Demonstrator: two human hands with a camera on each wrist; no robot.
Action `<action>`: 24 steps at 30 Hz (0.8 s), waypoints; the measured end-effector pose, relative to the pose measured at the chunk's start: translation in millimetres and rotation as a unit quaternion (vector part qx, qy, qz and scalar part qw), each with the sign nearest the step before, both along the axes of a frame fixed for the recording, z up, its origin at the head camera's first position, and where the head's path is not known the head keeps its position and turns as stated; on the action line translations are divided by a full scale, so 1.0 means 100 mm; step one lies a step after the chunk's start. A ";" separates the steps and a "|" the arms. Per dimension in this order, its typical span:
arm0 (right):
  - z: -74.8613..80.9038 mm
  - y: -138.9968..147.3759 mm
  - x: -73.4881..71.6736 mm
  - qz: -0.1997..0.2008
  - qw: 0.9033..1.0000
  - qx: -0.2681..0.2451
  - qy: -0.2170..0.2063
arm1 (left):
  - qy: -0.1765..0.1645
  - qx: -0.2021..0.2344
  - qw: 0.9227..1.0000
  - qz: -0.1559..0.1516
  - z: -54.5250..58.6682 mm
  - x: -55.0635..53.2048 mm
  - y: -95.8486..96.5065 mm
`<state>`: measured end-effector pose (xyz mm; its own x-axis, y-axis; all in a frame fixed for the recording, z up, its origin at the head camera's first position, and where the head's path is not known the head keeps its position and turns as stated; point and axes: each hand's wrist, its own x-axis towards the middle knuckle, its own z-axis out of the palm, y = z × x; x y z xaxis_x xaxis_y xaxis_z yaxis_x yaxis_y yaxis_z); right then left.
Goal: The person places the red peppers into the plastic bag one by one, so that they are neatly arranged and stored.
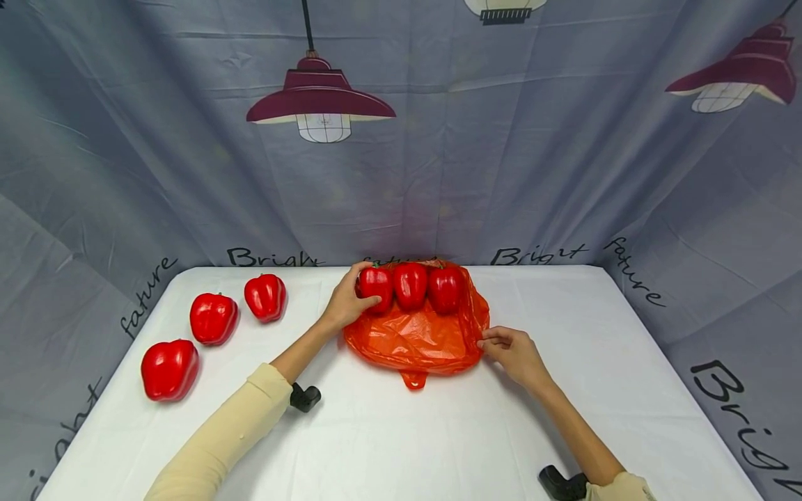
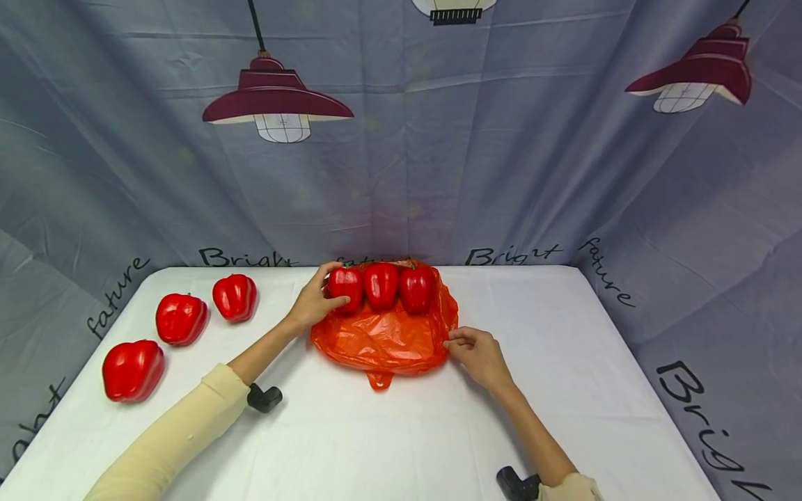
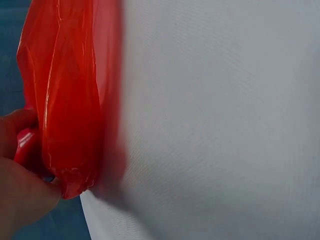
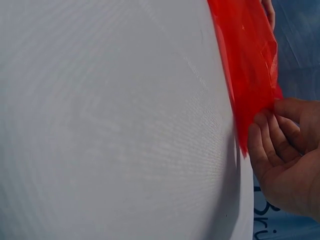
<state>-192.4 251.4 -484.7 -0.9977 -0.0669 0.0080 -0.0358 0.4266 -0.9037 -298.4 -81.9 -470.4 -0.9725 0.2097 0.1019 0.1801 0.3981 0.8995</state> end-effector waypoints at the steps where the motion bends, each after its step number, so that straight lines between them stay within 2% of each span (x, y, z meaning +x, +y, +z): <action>1: 0.00 0.00 0.00 0.000 1.000 -0.001 -0.001 | 0.002 -0.004 1.000 -0.002 0.00 0.00 0.00; 7: -0.01 -0.01 0.00 0.002 1.000 -0.002 -0.002 | 0.011 -0.012 1.000 -0.007 0.01 0.01 0.00; 13: 0.00 -0.03 -0.01 0.004 1.000 -0.009 -0.006 | 0.018 -0.013 1.000 -0.002 0.06 0.04 -0.04; 18: 0.01 -0.03 0.00 0.002 1.000 -0.006 -0.008 | 0.021 -0.002 1.000 -0.001 0.13 0.08 -0.12; 23: 0.01 -0.03 0.00 0.001 1.000 -0.003 -0.006 | 0.040 0.018 0.999 -0.014 0.21 0.15 -0.24; 24: 0.01 -0.02 0.00 0.002 1.000 -0.004 -0.005 | 0.044 0.022 0.999 -0.017 0.28 0.20 -0.26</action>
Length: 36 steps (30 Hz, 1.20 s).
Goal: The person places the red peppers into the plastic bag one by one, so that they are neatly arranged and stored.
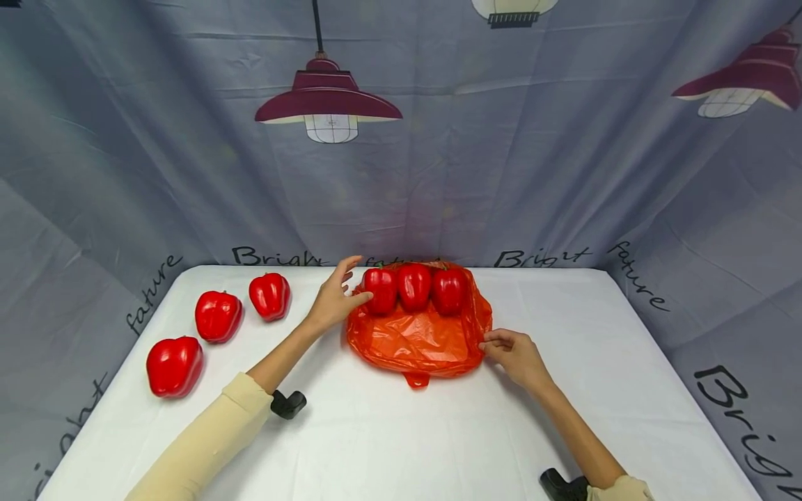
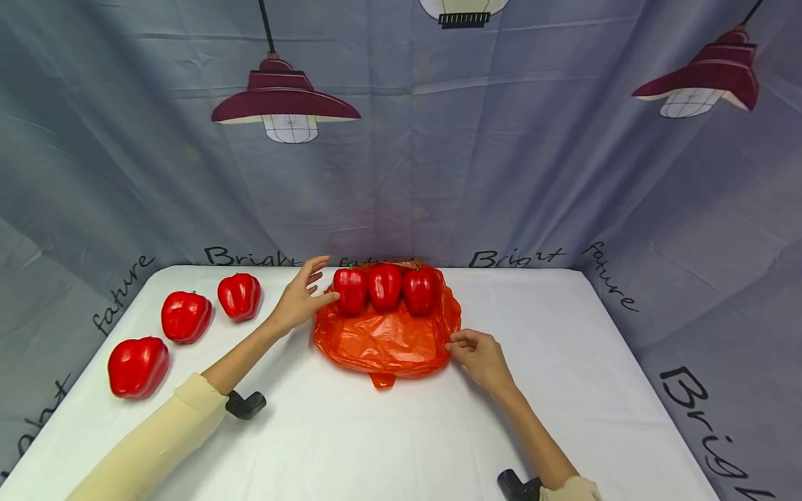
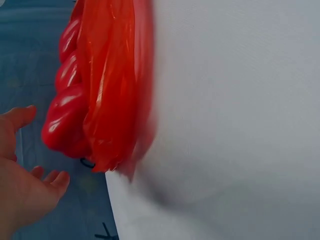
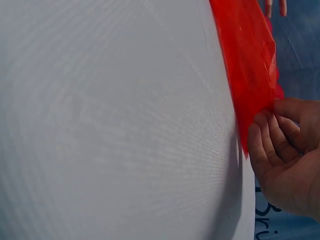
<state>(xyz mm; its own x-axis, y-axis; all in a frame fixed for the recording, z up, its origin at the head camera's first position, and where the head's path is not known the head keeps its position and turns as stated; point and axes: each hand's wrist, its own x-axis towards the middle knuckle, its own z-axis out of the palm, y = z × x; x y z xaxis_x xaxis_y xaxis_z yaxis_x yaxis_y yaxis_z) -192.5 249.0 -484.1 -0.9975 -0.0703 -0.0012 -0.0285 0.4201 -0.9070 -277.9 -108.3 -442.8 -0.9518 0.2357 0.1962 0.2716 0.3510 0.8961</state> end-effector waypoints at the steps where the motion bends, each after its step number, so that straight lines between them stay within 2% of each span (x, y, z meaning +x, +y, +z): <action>1: 0.00 0.00 0.00 0.000 1.000 -0.001 0.001 | 0.000 0.004 1.000 -0.004 0.03 0.03 -0.03; 6: -0.01 0.00 0.00 0.004 1.000 -0.005 0.003 | 0.002 0.007 1.000 -0.001 0.13 0.16 -0.22; 8: -0.02 0.01 0.00 0.004 1.000 -0.007 0.003 | 0.004 0.007 1.000 0.007 0.12 0.19 -0.33; 14: -0.03 0.01 0.00 0.006 1.000 -0.010 0.001 | 0.016 -0.002 1.000 0.025 0.23 0.39 -0.70; 20: -0.03 0.01 0.00 0.003 1.000 -0.007 0.000 | 0.021 -0.042 0.997 0.066 0.35 0.65 -1.12; 24: -0.03 0.01 0.00 0.003 1.000 -0.008 0.001 | 0.009 -0.060 0.993 0.101 0.42 0.84 -1.38; 28: -0.04 0.02 0.00 0.005 1.000 -0.009 0.001 | -0.004 -0.083 0.988 0.134 0.43 1.02 -1.62; 33: -0.05 0.02 -0.01 0.007 1.000 -0.008 0.000 | -0.017 -0.126 0.977 0.173 0.38 1.17 -1.89; 36: -0.05 0.02 -0.01 0.006 1.000 -0.007 -0.001 | -0.019 -0.133 0.973 0.186 0.35 1.26 -2.03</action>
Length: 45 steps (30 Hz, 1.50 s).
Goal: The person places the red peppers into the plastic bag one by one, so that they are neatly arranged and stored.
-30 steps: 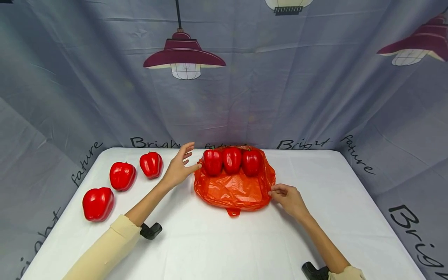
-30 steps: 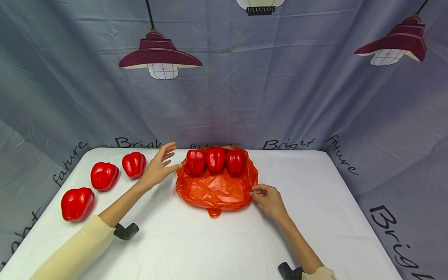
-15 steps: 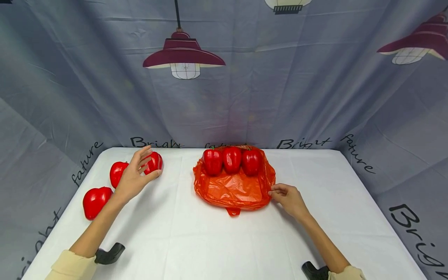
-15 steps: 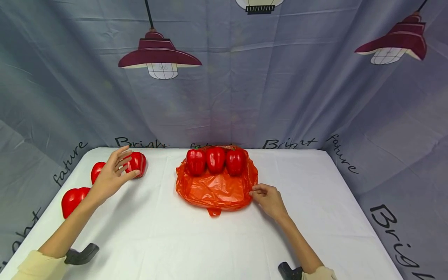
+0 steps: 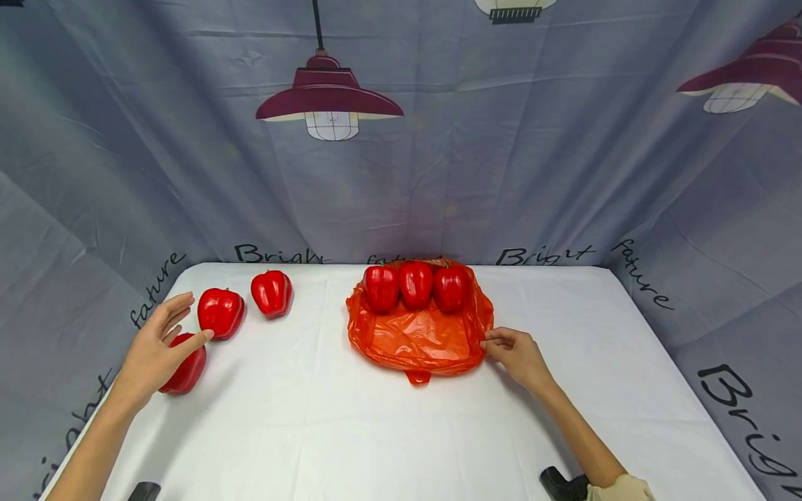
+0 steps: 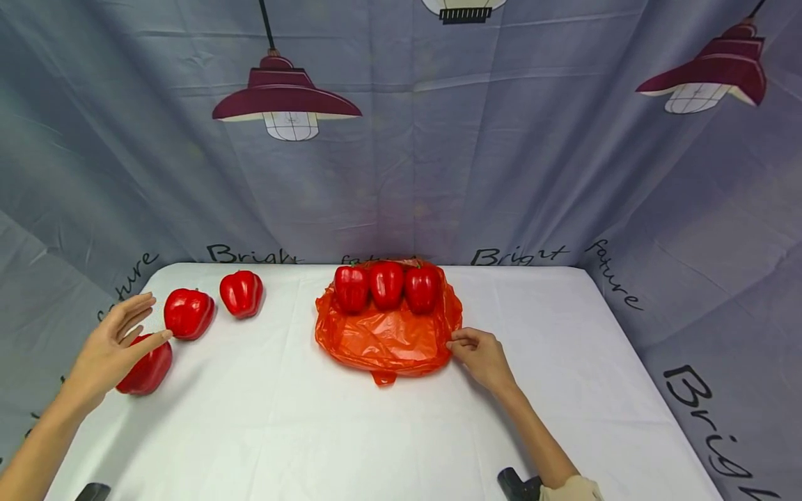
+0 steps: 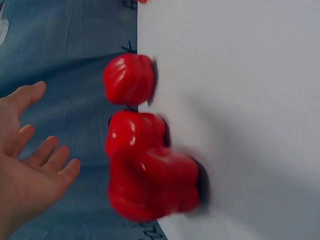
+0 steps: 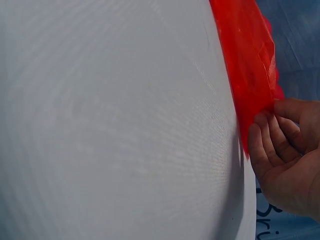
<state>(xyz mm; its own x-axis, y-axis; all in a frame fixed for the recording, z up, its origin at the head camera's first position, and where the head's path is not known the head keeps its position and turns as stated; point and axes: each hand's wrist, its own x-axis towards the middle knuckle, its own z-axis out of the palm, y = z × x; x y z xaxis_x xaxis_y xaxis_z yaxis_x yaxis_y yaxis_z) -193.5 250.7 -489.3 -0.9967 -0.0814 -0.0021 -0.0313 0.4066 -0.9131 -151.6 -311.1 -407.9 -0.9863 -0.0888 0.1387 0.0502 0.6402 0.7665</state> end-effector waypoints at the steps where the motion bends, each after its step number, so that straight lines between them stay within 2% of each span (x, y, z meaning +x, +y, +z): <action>1: 0.00 0.00 0.00 -0.001 1.000 0.000 0.000 | 0.001 0.001 1.000 0.002 -0.01 0.03 -0.05; 8: 0.02 -0.01 0.01 -0.003 1.000 0.002 0.000 | -0.017 -0.001 1.000 0.018 -0.08 0.19 -0.31; 18: -0.01 0.01 -0.01 -0.010 1.000 -0.001 0.007 | -0.040 -0.030 0.998 0.033 -0.19 0.28 -0.54; 24: -0.01 0.01 0.00 -0.007 1.000 0.002 0.008 | -0.075 -0.034 0.996 0.034 -0.32 0.29 -0.71; 28: -0.01 0.01 0.00 -0.005 1.000 0.001 0.005 | -0.120 -0.025 0.992 0.039 -0.39 0.28 -0.81; 33: -0.01 0.00 0.00 -0.004 1.000 -0.003 0.005 | -0.161 -0.001 0.986 0.028 -0.48 0.27 -0.91; 38: 0.00 0.00 0.00 -0.004 1.000 -0.010 0.004 | -0.164 0.016 0.986 0.009 -0.53 0.29 -0.95; 42: 0.00 0.00 0.00 -0.009 1.000 -0.011 0.003 | -0.167 0.022 0.986 -0.001 -0.53 0.29 -0.95; 45: 0.00 0.00 0.01 -0.008 1.000 -0.009 0.004 | -0.182 0.029 0.983 -0.008 -0.52 0.29 -0.95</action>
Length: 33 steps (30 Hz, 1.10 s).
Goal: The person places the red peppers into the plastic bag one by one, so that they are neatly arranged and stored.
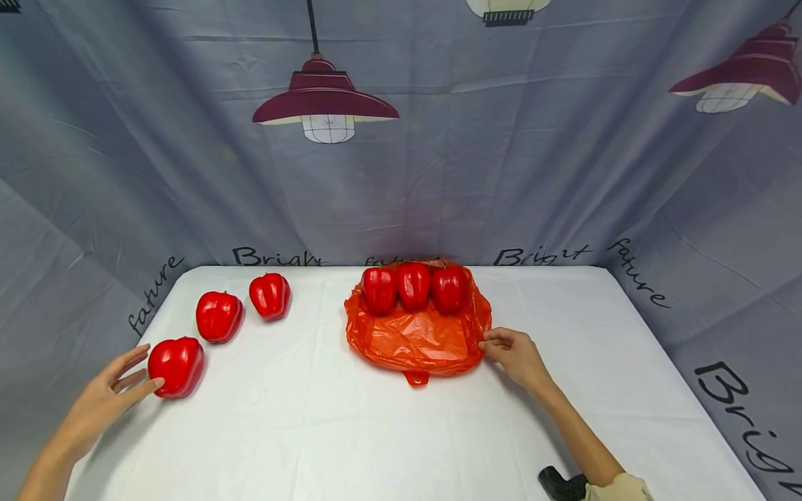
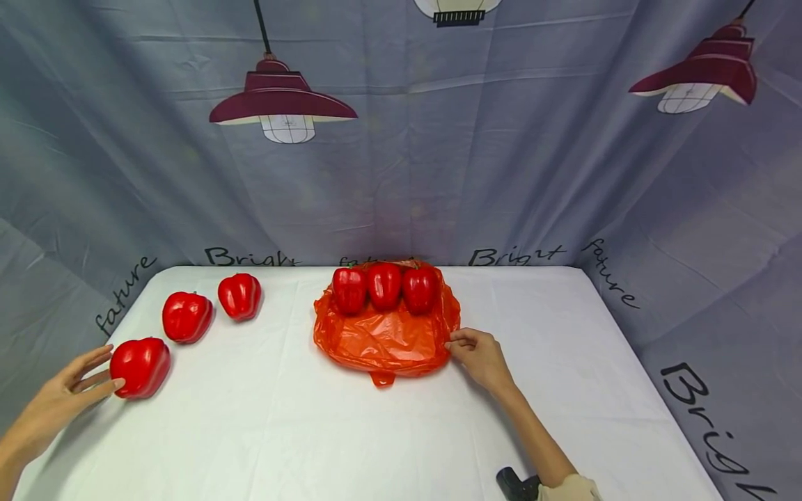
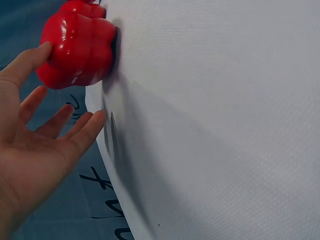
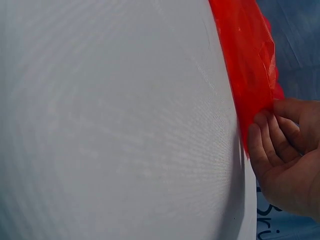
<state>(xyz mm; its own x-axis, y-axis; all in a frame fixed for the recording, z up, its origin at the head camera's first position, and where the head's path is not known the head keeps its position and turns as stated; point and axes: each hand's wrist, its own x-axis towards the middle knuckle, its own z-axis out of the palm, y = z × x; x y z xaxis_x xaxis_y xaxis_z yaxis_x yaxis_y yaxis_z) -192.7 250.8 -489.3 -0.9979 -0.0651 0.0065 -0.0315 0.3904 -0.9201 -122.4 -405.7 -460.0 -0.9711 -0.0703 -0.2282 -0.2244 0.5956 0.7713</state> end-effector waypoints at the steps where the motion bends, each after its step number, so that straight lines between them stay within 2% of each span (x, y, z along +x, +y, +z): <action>1: 0.00 0.00 0.00 0.000 1.000 0.000 0.000 | -0.006 0.003 1.000 -0.001 0.00 0.00 0.00; 14: -0.01 -0.01 0.01 0.005 1.000 0.001 0.000 | -0.038 0.033 0.999 0.011 -0.03 -0.05 0.04; 22: 0.02 -0.01 0.01 0.001 1.000 0.004 -0.003 | -0.034 0.041 0.998 0.034 -0.03 -0.11 0.10; 33: 0.01 0.00 -0.01 0.000 1.000 0.000 -0.003 | -0.028 0.081 0.996 0.023 -0.06 -0.07 0.10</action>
